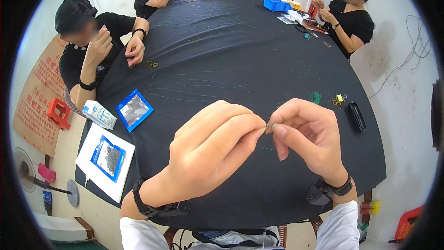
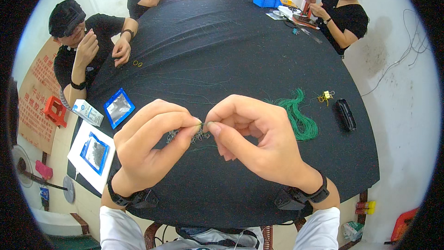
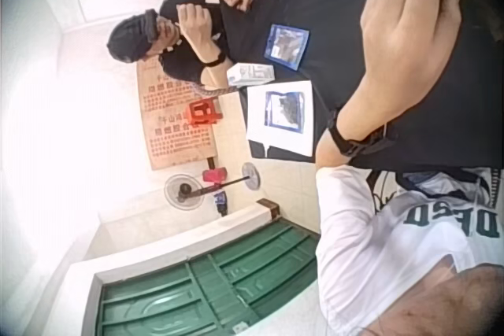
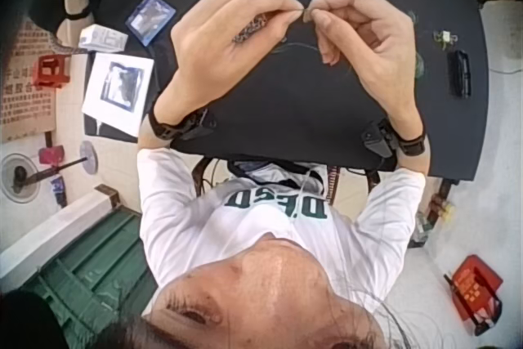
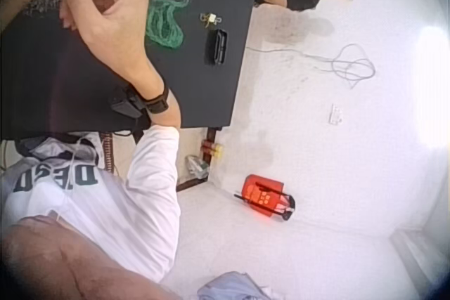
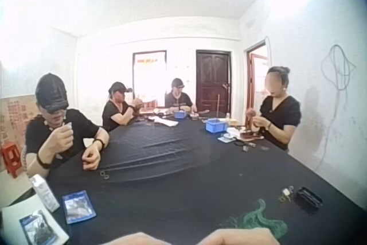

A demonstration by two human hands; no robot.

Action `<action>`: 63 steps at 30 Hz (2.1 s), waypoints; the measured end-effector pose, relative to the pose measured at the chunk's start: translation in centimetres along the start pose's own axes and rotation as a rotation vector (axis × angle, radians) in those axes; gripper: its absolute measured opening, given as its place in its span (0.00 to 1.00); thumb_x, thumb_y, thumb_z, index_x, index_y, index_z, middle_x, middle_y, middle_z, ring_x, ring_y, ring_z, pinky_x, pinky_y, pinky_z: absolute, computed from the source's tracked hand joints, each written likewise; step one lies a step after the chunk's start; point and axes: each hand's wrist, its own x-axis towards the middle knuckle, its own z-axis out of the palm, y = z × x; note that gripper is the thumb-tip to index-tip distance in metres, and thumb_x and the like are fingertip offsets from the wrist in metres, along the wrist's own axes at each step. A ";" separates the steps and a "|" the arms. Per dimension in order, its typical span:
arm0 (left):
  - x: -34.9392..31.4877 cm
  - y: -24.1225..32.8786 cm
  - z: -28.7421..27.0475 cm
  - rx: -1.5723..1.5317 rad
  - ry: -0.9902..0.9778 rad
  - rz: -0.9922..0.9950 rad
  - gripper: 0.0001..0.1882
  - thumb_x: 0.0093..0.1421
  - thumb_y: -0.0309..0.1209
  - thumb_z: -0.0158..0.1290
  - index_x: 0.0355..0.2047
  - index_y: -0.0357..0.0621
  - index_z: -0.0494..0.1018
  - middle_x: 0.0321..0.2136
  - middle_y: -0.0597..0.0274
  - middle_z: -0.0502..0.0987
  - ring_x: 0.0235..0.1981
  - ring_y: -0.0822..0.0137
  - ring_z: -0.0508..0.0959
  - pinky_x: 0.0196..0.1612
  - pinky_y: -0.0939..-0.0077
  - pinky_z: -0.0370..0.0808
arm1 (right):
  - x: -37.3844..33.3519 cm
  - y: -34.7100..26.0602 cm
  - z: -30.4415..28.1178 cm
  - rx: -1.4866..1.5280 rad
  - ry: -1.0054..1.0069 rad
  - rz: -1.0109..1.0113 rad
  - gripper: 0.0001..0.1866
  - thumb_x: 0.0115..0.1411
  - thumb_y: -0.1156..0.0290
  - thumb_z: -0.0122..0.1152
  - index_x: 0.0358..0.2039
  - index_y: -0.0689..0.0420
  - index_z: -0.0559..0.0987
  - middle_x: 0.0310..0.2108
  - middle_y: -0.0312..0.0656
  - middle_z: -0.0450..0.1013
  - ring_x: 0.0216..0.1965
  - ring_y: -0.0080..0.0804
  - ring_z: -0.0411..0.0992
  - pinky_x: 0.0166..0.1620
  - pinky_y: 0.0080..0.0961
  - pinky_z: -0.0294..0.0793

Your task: The person ties thin green strands to small metal hooks by hand at a table, repeating the process with multiple hooks.

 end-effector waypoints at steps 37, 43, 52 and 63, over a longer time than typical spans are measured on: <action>-0.1 0.5 -0.9 -0.335 -0.051 -0.388 0.06 0.50 0.12 0.52 0.30 0.31 0.73 0.29 0.57 0.76 0.29 0.73 0.74 0.32 0.82 0.71 | 0.5 0.7 -0.2 -0.271 0.099 -0.153 0.02 0.56 0.79 0.58 0.31 0.63 0.77 0.22 0.34 0.73 0.23 0.14 0.71 0.26 0.12 0.69; -0.3 0.1 -0.6 -0.322 -0.021 -0.353 0.06 0.50 0.12 0.52 0.30 0.31 0.73 0.29 0.57 0.76 0.30 0.72 0.75 0.33 0.82 0.71 | 0.6 0.9 0.4 -0.499 0.105 -0.333 0.03 0.53 0.81 0.60 0.30 0.62 0.77 0.20 0.36 0.73 0.19 0.15 0.69 0.22 0.14 0.66; 0.0 0.1 -0.6 -0.044 0.009 -0.142 0.07 0.46 0.13 0.55 0.28 0.32 0.73 0.27 0.54 0.77 0.28 0.66 0.77 0.32 0.78 0.73 | 0.4 0.8 0.9 -0.726 0.147 -0.516 0.07 0.48 0.82 0.63 0.30 0.60 0.78 0.18 0.39 0.70 0.16 0.26 0.68 0.19 0.20 0.65; 0.1 -0.5 0.2 0.057 0.004 0.069 0.11 0.42 0.12 0.57 0.28 0.31 0.72 0.25 0.54 0.73 0.24 0.60 0.75 0.27 0.73 0.73 | -0.1 -0.1 0.3 -1.079 0.183 -0.782 0.15 0.35 0.78 0.66 0.29 0.56 0.80 0.14 0.32 0.60 0.14 0.24 0.61 0.17 0.21 0.60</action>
